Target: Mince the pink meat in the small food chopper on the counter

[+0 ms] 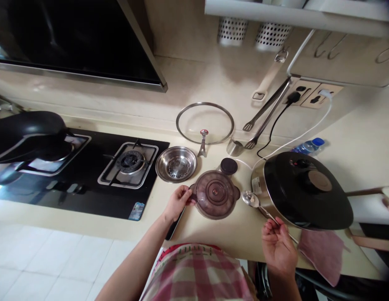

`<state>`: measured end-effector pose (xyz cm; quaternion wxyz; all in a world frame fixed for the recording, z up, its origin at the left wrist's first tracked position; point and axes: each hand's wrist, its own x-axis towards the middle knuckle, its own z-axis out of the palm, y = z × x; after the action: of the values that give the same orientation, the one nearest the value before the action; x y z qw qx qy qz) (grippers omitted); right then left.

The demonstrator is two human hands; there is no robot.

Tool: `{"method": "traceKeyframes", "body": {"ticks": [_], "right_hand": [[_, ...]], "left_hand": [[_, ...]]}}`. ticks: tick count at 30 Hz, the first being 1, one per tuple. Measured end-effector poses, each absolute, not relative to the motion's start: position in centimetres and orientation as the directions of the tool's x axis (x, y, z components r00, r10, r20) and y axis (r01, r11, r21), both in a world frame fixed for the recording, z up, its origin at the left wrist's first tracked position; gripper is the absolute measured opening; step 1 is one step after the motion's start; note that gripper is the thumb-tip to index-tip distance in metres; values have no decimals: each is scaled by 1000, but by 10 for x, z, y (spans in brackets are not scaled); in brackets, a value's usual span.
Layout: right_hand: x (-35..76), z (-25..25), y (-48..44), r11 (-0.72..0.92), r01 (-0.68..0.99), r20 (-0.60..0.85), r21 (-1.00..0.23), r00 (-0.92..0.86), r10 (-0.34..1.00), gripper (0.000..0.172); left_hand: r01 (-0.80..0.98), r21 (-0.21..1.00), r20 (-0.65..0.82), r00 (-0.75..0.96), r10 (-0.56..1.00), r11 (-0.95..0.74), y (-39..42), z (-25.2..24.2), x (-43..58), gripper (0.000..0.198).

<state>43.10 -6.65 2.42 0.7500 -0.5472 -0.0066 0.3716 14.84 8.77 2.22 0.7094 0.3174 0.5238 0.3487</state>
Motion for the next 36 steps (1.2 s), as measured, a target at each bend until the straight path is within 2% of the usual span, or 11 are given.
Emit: {"method": "traceKeyframes", "body": {"ticks": [5, 8, 10, 13, 21, 23, 25, 27, 30, 33, 36], "right_hand": [[435, 27, -69, 133, -544, -389, -829, 731, 561, 23], [432, 26, -70, 118, -494, -340, -862, 733, 589, 23], [425, 24, -69, 98, -448, -293, -889, 719, 630, 24], [411, 24, -67, 43, -367, -229, -929, 662, 714, 26], [384, 24, -60, -208, -79, -215, -975, 578, 787, 35], [382, 24, -59, -214, -71, -215, -974, 572, 792, 37], [381, 25, -58, -215, -71, -216, -974, 570, 793, 37], [379, 26, -58, -210, -73, -214, -975, 573, 792, 38], [376, 30, -57, -203, -80, -210, -976, 588, 781, 38], [373, 34, -57, -202, -84, -211, -976, 600, 771, 38], [371, 37, -59, -196, -85, -207, -977, 606, 768, 37]], "left_hand": [[-388, 723, -561, 153, 813, 572, 100, 14, 126, 35], [-497, 719, -564, -11, 825, 485, 118, 8, 102, 24], [-480, 755, -577, -162, 800, 447, 131, 3, 90, 21], [-400, 797, -580, -301, 757, 452, 143, -5, 80, 19], [-86, 817, -559, -359, 748, 570, 147, -24, 65, 12], [82, 814, -501, -403, 766, 575, 144, -22, 60, 22], [379, 796, -304, -424, 853, 472, 135, -14, 63, 36], [673, 712, -31, -251, 967, 198, 115, -3, 81, 41], [691, 655, 165, 265, 950, -306, 74, 13, 128, 43], [595, 563, 160, 602, 782, -573, 39, 20, 176, 54], [612, 492, 36, 696, 717, -619, 29, 17, 199, 64]]}}
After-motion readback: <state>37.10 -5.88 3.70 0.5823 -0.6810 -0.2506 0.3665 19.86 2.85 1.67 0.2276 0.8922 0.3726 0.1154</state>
